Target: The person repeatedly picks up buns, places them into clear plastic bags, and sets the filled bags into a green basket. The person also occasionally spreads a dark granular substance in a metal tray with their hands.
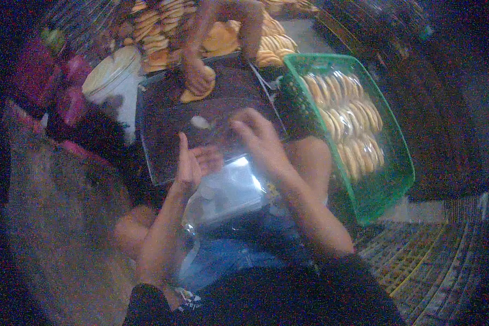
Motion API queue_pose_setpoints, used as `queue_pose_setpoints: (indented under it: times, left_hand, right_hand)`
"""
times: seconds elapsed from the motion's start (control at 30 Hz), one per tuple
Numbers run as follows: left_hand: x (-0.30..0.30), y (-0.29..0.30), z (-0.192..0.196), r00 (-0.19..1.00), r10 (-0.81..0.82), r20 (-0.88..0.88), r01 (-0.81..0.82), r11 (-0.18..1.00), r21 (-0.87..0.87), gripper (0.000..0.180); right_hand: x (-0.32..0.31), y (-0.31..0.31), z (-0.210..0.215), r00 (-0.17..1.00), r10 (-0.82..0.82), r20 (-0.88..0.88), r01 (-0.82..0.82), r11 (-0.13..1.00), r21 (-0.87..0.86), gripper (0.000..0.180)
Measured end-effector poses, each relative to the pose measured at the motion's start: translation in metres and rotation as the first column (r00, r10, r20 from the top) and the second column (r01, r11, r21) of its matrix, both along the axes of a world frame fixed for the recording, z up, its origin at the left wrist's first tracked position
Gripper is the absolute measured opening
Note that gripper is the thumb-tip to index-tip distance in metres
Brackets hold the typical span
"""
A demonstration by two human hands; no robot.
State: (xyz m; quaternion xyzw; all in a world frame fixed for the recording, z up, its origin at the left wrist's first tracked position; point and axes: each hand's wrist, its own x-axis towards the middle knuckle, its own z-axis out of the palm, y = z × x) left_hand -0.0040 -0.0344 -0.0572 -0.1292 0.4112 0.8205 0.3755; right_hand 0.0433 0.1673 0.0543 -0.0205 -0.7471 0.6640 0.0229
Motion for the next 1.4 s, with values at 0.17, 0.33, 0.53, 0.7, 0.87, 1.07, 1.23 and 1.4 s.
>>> queue_pose_setpoints:
  times: [0.17, 0.33, 0.53, 0.7, 0.87, 1.07, 1.23, 1.4]
  left_hand:
    - [-0.023, 0.009, 0.031, 0.857, 0.338, -0.388, -0.373, 0.928, -0.015, 0.039]
    - [-0.040, -0.008, 0.060, 0.619, 0.540, -0.570, -0.723, 0.675, -0.146, 0.028]
    - [-0.071, -0.068, 0.110, 0.152, 0.815, -0.559, -0.975, 0.217, 0.052, 0.039]
    - [-0.077, -0.084, 0.082, 0.316, 0.790, -0.526, -0.930, 0.368, -0.007, 0.064]
    - [-0.065, -0.103, 0.086, 0.222, 0.735, -0.640, -0.939, 0.338, 0.062, 0.076]
    - [-0.071, -0.085, 0.082, 0.249, 0.808, -0.533, -0.951, 0.308, 0.023, 0.080]
    - [-0.080, -0.075, 0.064, 0.362, 0.755, -0.547, -0.912, 0.408, -0.039, 0.077]
    - [-0.077, -0.076, 0.049, 0.313, 0.709, -0.632, -0.948, 0.271, -0.166, 0.073]
  right_hand:
    - [0.015, 0.014, -0.050, 0.947, -0.254, 0.197, 0.292, 0.936, -0.198, 0.019]
    - [-0.023, -0.002, -0.035, 0.981, -0.138, 0.138, 0.159, 0.975, -0.153, 0.024]
    - [-0.195, -0.025, -0.070, 0.865, 0.301, -0.401, 0.212, 0.505, 0.836, 0.041]
    - [-0.291, -0.045, -0.105, 0.775, 0.616, -0.141, 0.322, -0.194, 0.927, 0.046]
    - [-0.254, -0.053, -0.120, 0.932, 0.356, -0.063, -0.051, 0.302, 0.952, 0.043]
    - [-0.237, 0.015, -0.136, 0.943, 0.288, -0.170, 0.038, 0.413, 0.910, 0.043]
    - [-0.218, 0.053, -0.093, 0.977, 0.101, -0.189, 0.074, 0.669, 0.739, 0.043]
    - [-0.108, 0.066, -0.006, 0.994, 0.052, 0.100, -0.065, 0.989, 0.132, 0.044]
